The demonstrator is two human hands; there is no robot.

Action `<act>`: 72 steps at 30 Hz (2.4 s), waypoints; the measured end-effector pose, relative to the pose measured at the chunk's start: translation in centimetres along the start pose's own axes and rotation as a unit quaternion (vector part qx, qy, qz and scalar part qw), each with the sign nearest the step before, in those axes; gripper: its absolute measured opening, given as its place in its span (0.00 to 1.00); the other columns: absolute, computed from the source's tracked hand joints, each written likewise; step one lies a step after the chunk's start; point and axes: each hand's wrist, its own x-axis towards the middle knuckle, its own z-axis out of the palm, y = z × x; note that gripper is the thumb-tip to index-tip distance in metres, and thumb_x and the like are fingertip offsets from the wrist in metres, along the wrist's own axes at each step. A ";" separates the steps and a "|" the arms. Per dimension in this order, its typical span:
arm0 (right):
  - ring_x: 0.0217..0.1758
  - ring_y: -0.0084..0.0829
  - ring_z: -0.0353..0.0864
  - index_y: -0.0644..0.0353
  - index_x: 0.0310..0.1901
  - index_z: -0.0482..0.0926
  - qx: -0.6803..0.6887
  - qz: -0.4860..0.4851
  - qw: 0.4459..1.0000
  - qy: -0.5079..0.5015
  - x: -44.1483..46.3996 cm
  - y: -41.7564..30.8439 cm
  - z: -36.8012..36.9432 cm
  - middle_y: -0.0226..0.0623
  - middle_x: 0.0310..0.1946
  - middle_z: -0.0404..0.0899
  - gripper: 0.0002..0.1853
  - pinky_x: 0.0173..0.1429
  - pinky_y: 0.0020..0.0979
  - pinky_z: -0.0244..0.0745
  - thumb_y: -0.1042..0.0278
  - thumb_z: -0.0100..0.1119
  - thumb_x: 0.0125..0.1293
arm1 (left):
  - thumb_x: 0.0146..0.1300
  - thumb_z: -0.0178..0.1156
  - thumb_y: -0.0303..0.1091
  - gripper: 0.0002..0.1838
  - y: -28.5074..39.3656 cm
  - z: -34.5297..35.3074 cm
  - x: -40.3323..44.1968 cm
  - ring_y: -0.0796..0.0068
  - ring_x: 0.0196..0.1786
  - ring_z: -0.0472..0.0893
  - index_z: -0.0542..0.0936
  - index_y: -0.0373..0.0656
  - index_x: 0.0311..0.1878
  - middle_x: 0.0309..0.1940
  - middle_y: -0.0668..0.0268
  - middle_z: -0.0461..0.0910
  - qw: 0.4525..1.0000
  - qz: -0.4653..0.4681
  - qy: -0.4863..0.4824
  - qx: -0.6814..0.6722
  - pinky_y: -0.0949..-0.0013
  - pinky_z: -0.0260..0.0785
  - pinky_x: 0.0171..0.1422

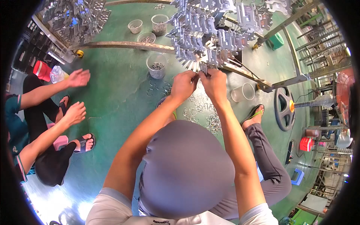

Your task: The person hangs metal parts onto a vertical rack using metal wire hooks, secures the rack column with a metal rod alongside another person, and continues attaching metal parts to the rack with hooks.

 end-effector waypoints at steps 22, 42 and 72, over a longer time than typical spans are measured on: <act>0.25 0.37 0.90 0.73 0.34 0.85 0.002 0.090 0.994 -0.055 0.7 0.6 -0.2 0.47 0.20 0.86 0.13 0.36 0.36 0.83 0.67 0.66 0.68 | 0.74 0.66 0.41 0.17 -3.9 1.6 3.8 0.62 0.42 0.89 0.81 0.33 0.47 0.41 0.56 0.88 0.754 -0.396 -0.084 -0.518 0.64 0.85 0.50; 0.36 0.55 0.87 0.62 0.36 0.87 -0.106 0.103 0.989 -0.010 -0.8 1.5 -0.1 0.50 0.28 0.86 0.14 0.45 0.51 0.79 0.58 0.68 0.64 | 0.75 0.64 0.38 0.16 -2.6 3.2 1.8 0.61 0.40 0.88 0.80 0.28 0.44 0.40 0.52 0.86 0.733 -0.387 -0.026 -0.558 0.60 0.87 0.49; 0.40 0.33 0.88 0.73 0.49 0.86 0.344 0.078 0.901 -0.254 -5.7 -12.7 -8.5 0.47 0.41 0.89 0.28 0.45 0.31 0.81 0.48 0.68 0.69 | 0.76 0.56 0.61 0.31 5.6 -13.5 -11.9 0.69 0.46 0.85 0.85 0.35 0.50 0.45 0.56 0.88 0.835 -0.360 -0.298 -0.291 0.57 0.77 0.52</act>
